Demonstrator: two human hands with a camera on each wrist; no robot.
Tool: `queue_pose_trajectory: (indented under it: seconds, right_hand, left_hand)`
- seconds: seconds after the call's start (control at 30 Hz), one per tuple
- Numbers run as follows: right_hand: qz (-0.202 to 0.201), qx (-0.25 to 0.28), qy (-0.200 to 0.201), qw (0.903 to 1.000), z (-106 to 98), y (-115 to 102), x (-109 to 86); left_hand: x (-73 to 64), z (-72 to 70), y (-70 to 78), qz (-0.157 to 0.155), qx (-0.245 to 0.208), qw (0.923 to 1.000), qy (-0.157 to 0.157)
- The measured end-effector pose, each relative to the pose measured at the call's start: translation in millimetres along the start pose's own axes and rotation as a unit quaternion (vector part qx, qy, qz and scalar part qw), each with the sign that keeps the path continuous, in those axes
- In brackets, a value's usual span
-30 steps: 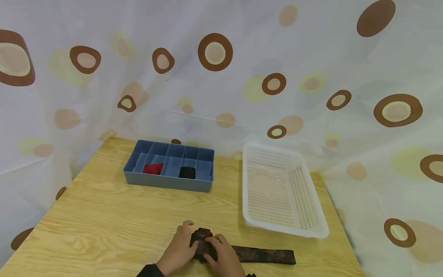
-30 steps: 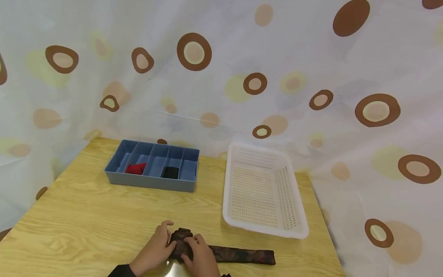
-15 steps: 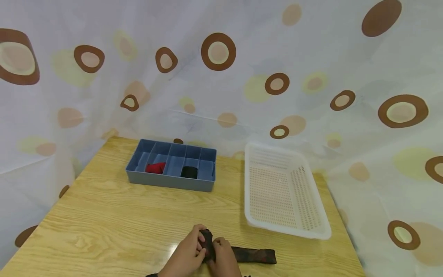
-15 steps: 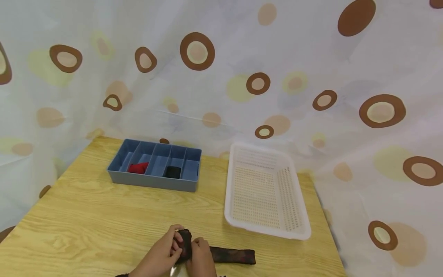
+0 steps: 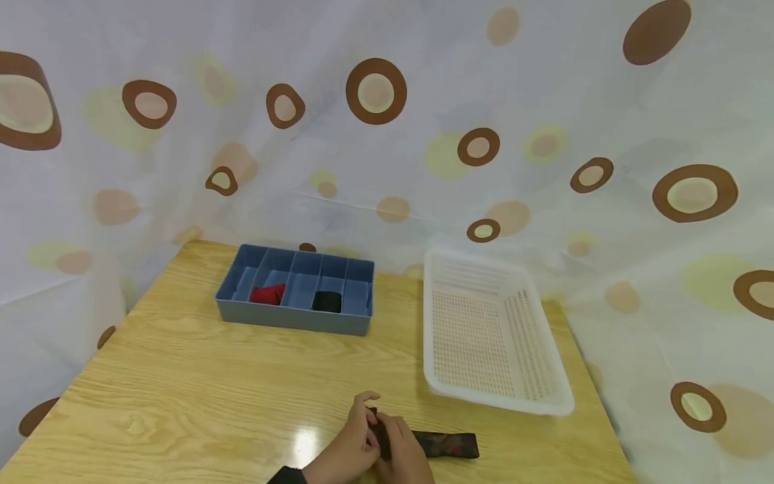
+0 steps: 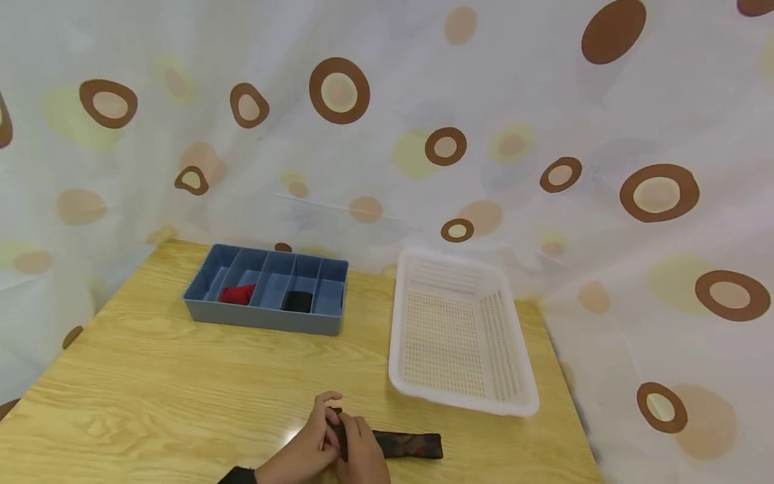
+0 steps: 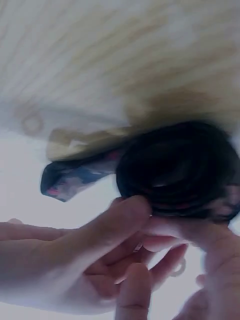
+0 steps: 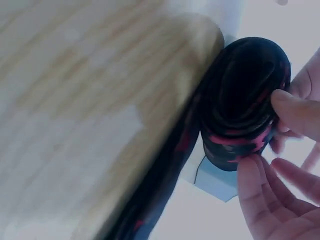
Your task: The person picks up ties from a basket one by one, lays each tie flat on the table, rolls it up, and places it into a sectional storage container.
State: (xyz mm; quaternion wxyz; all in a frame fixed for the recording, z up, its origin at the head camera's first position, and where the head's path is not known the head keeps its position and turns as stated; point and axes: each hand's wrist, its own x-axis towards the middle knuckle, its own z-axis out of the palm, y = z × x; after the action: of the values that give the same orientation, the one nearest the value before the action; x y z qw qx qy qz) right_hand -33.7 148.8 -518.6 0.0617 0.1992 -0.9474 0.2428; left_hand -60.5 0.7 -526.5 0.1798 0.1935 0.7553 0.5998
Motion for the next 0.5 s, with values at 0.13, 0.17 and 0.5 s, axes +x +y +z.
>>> queue_pose_trajectory:
  seconds: [0.13, 0.17, 0.5]
  right_hand:
    - [0.02, -0.002, -0.028, 0.9994, -1.0, -2.4, 2.0]
    - [0.026, 0.0, -0.032, 0.9992, -1.2, -2.7, 2.4]
    - [0.119, 0.132, -0.048, 0.983, 4.9, -1.3, 7.2]
  left_hand:
    - [-9.2, -17.3, -6.4, -0.047, 0.068, 0.9953, 0.05]
    - [-11.5, -22.1, -8.7, -0.057, 0.078, 0.9942, 0.046]
    - [-21.6, -29.3, -0.4, 0.009, 0.108, 0.9925, 0.057]
